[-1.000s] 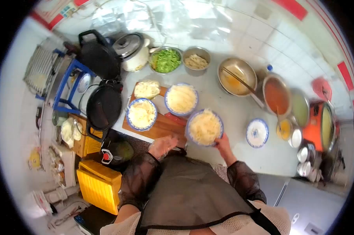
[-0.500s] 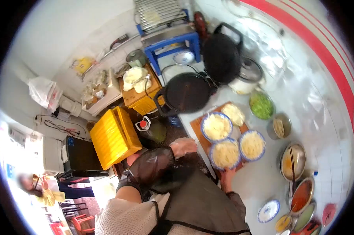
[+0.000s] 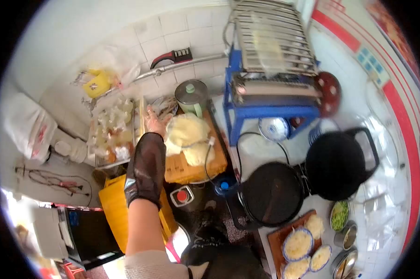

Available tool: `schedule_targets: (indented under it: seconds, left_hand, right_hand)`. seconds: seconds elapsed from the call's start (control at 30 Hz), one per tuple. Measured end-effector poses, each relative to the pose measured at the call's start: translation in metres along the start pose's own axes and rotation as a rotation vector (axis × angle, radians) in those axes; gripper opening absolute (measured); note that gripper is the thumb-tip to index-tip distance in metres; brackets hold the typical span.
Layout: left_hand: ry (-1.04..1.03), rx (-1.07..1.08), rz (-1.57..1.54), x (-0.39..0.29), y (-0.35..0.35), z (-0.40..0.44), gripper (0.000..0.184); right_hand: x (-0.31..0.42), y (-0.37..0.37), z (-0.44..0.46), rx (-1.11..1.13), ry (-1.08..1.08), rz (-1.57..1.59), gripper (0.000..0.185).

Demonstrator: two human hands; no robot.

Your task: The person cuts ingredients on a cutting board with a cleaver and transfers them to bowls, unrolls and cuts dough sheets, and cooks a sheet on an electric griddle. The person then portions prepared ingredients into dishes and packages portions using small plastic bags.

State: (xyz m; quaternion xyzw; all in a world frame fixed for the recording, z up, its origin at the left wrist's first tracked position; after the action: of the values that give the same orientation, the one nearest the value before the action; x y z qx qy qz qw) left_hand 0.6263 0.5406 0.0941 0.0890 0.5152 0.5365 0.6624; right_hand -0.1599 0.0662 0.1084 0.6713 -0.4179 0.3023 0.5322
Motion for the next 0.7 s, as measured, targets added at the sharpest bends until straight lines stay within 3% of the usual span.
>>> schedule_targets:
  seconds: [0.03, 0.07, 0.1, 0.13, 0.17, 0.2, 0.27, 0.33, 0.37, 0.4, 0.43, 0.47, 0.5, 0.53, 0.57, 0.6, 0.63, 0.67, 0.7]
  left_hand:
    - [0.016, -0.009, 0.030, 0.009, -0.026, 0.027, 0.104]
    - [0.064, 0.130, -0.124, 0.040, -0.062, 0.050, 0.097]
    - [0.098, 0.205, -0.197, 0.056, -0.080, 0.063, 0.094]
    - [0.137, 0.280, -0.268, 0.070, -0.096, 0.076, 0.090]
    - [0.183, 0.292, -0.316, 0.068, -0.092, 0.083, 0.069]
    - [0.234, 0.304, -0.362, 0.064, -0.085, 0.088, 0.049]
    - [0.225, 0.210, -0.325, 0.040, -0.069, 0.093, 0.020]
    - [0.378, 0.386, -0.595, -0.006, -0.008, 0.086, 0.012]
    - [0.469, 0.457, -0.735, -0.042, 0.033, 0.076, 0.007]
    - [0.388, 0.560, -0.792, -0.064, 0.059, 0.064, 0.008]
    - [0.294, 0.618, -0.987, -0.061, 0.063, 0.053, 0.012]
    - [-0.054, 0.620, -0.808, -0.059, 0.064, 0.046, 0.013]
    - [0.100, 0.741, -0.938, -0.077, 0.087, 0.037, 0.013]
    - [-0.058, 0.806, -0.911, -0.074, 0.090, 0.036, 0.019]
    - [-0.218, 0.870, -0.888, -0.071, 0.090, 0.037, 0.026]
    - [0.092, 0.957, -0.971, -0.074, 0.102, 0.040, 0.032]
    - [0.414, 1.034, -1.040, -0.077, 0.112, 0.045, 0.037]
    - [0.431, 0.965, -0.974, -0.061, 0.099, 0.051, 0.045]
    - [0.356, 0.777, -0.860, -0.032, 0.066, 0.053, 0.042]
  right_hand:
    - [0.033, -0.034, -0.022, 0.186, 0.079, -0.118, 0.033]
    - [0.061, -0.077, -0.043, 0.196, 0.067, -0.191, 0.032]
    - [0.079, -0.120, -0.057, 0.407, 0.224, -0.068, 0.034]
    - [0.086, -0.165, -0.067, 0.414, 0.511, -0.250, 0.033]
    - [0.111, -0.228, -0.086, 0.532, 0.357, -0.200, 0.029]
    - [0.122, -0.280, -0.095, 0.729, 0.492, -0.274, 0.025]
    - [0.192, -0.396, -0.164, 1.027, 0.453, -0.072, 0.028]
    - [0.251, -0.501, -0.227, 1.185, 0.746, 0.076, 0.045]
    - [0.276, -0.545, -0.258, 1.255, 0.693, 0.072, 0.066]
    - [0.298, -0.587, -0.285, 1.204, 1.053, 0.097, 0.084]
    - [0.308, -0.607, -0.305, 1.207, 1.037, 0.165, 0.081]
    - [0.318, -0.628, -0.326, 1.211, 1.022, 0.232, 0.078]
    - [0.329, -0.649, -0.347, 1.214, 1.007, 0.299, 0.075]
    - [0.299, -0.678, -0.348, 1.423, 0.749, 0.261, 0.060]
    - [0.295, -0.676, -0.346, 1.437, 0.703, 0.194, 0.047]
    - [0.299, -0.670, -0.347, 1.449, 0.657, 0.126, 0.036]
    - [0.297, -0.644, -0.338, 1.278, 0.824, 0.022, 0.028]
    - [0.286, -0.628, -0.321, 1.231, 0.776, 0.016, 0.027]
    - [0.275, -0.610, -0.301, 1.174, 0.723, 0.005, 0.027]
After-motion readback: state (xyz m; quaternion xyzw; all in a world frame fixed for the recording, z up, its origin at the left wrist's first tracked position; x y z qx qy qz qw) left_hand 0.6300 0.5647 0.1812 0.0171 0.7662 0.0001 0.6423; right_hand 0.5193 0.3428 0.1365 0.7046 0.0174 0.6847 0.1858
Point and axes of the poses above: each hand's wrist, its own z-axis towards the middle knuckle, its own y-axis out of the back of the hand, x = y × z, the point moved 1 cm from there along z, towards the middle knuckle, and after that the axes turned 10 degrees about -x, right-handed, at the moved point
